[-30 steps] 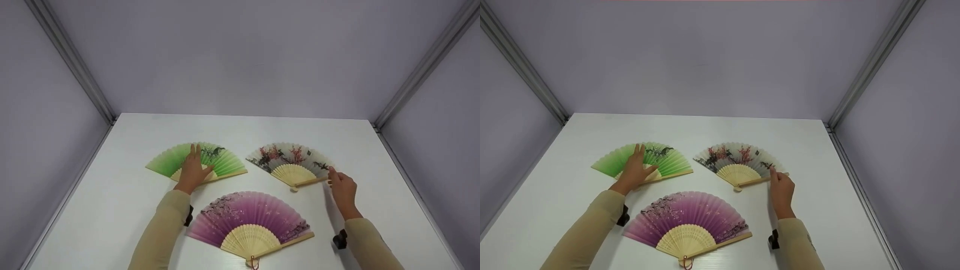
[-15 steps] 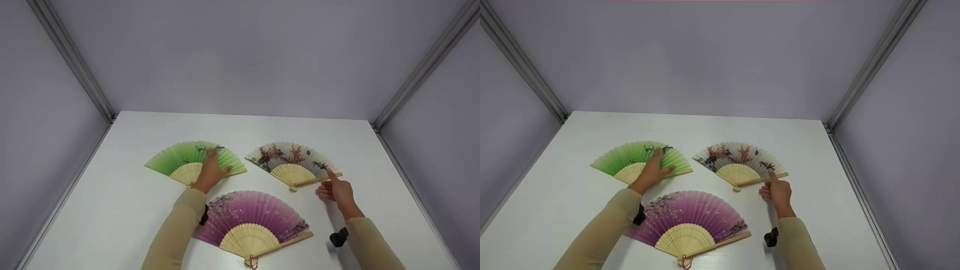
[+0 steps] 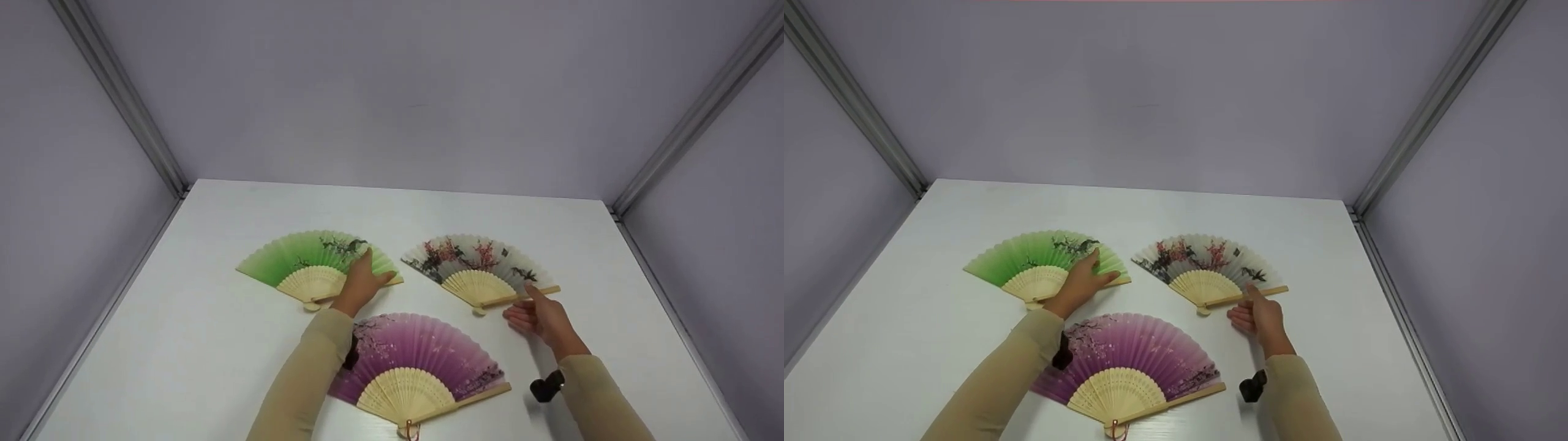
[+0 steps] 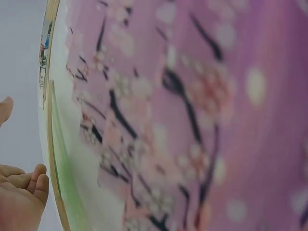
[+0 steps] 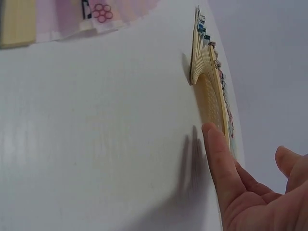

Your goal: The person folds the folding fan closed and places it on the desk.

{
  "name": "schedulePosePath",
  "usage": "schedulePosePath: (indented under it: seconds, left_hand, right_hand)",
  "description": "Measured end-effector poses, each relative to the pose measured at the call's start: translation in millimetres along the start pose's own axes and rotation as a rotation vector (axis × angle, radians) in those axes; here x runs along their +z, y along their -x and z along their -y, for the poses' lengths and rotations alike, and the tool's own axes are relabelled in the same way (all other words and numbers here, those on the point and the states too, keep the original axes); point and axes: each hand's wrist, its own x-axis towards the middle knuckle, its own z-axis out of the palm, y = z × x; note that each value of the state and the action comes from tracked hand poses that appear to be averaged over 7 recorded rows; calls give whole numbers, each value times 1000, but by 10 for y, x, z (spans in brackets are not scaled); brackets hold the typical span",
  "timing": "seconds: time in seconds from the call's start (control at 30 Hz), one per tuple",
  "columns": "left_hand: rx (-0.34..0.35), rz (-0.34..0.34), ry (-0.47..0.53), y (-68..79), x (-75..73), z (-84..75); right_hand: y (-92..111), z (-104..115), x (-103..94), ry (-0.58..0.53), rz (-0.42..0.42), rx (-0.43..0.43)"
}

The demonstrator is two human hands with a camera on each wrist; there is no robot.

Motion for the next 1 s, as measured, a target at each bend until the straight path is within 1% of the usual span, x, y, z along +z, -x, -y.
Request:
schedulePosePath:
  seconds: [0.17, 0.33, 0.4, 0.57, 0.63, 0.8, 0.93, 1.0]
  left_hand:
    - [-1, 17, 117, -6, 100, -36]
    - [-9, 16, 141, -13, 176, -63]
    - [-10, 19, 141, -26, 205, -82]
    - [-10, 50, 121, -76, 288, -134]
    - [-10, 50, 101, -101, 322, -152]
    - [0, 25, 75, -153, 383, -177]
    - [10, 35, 45, -171, 423, -194]
    - [8, 41, 30, -171, 438, -205]
  right_hand:
    - [-26, -19, 13, -36, 29, 15]
    - [-61, -27, 47, -125, 69, 60]
    - [-72, -23, 60, -145, 76, 72]
    - [-92, -23, 73, -160, 74, 64]
    - [-100, -29, 75, -177, 83, 59]
    - [-119, -42, 101, -240, 111, 70]
    - [-124, -65, 114, -268, 109, 79]
    - [-123, -79, 113, -269, 121, 83]
